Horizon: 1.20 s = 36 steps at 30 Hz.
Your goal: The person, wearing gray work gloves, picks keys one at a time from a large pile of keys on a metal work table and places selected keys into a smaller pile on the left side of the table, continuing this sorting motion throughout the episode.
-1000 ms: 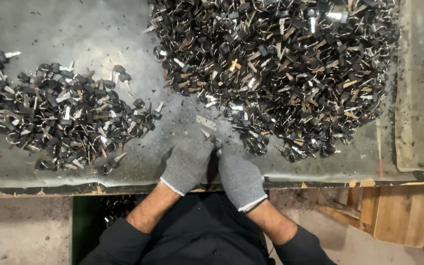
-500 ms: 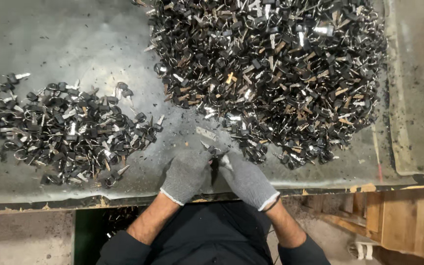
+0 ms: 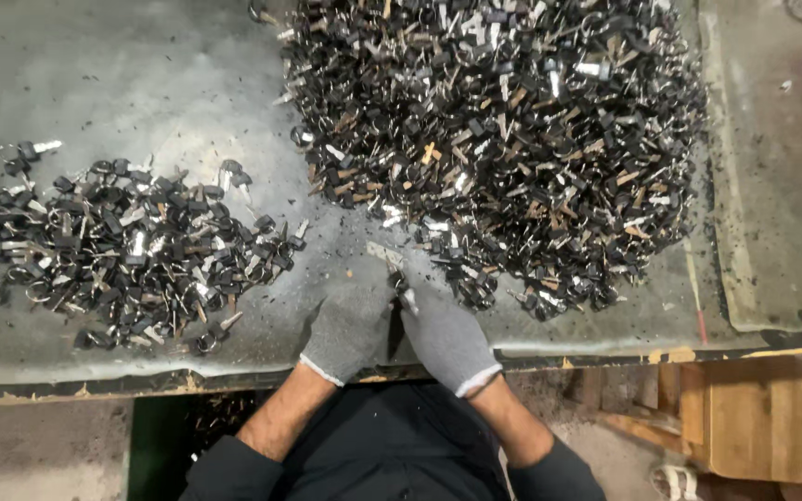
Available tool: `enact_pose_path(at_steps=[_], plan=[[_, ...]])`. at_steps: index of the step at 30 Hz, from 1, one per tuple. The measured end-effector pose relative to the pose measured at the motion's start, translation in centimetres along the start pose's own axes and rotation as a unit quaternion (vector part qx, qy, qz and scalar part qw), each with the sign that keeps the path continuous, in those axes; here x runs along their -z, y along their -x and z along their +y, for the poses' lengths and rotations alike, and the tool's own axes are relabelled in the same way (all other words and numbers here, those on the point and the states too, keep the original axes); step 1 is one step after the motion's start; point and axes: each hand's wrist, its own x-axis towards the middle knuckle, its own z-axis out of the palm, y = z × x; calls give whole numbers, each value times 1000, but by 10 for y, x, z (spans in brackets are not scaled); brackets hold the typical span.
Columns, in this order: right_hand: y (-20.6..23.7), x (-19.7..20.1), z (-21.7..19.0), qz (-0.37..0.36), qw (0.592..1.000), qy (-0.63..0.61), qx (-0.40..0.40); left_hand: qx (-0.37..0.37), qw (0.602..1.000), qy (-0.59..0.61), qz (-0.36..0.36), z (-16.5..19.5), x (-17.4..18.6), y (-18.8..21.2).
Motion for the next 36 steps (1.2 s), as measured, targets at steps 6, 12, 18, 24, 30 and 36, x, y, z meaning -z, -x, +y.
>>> enact_pose_path(at_steps=[6, 12, 18, 24, 30, 36], plan=[[-1, 6, -13, -60, 995, 37, -67, 43, 994, -24, -97, 0, -6, 5], [1, 6, -5, -43, 996, 53, -59, 47, 999, 2, -24, -4, -10, 12], [13, -16, -9, -7, 984, 176, 30, 55, 996, -20, -65, 3, -12, 21], [-12, 9, 10, -62, 995, -50, 56, 51, 997, 5, 55, 10, -2, 19], [6, -12, 12, -68, 994, 86, -5, 101, 991, -86, -31, 13, -6, 23], [21, -9, -1, -75, 977, 197, 5, 94, 995, -12, 19, 5, -8, 26]])
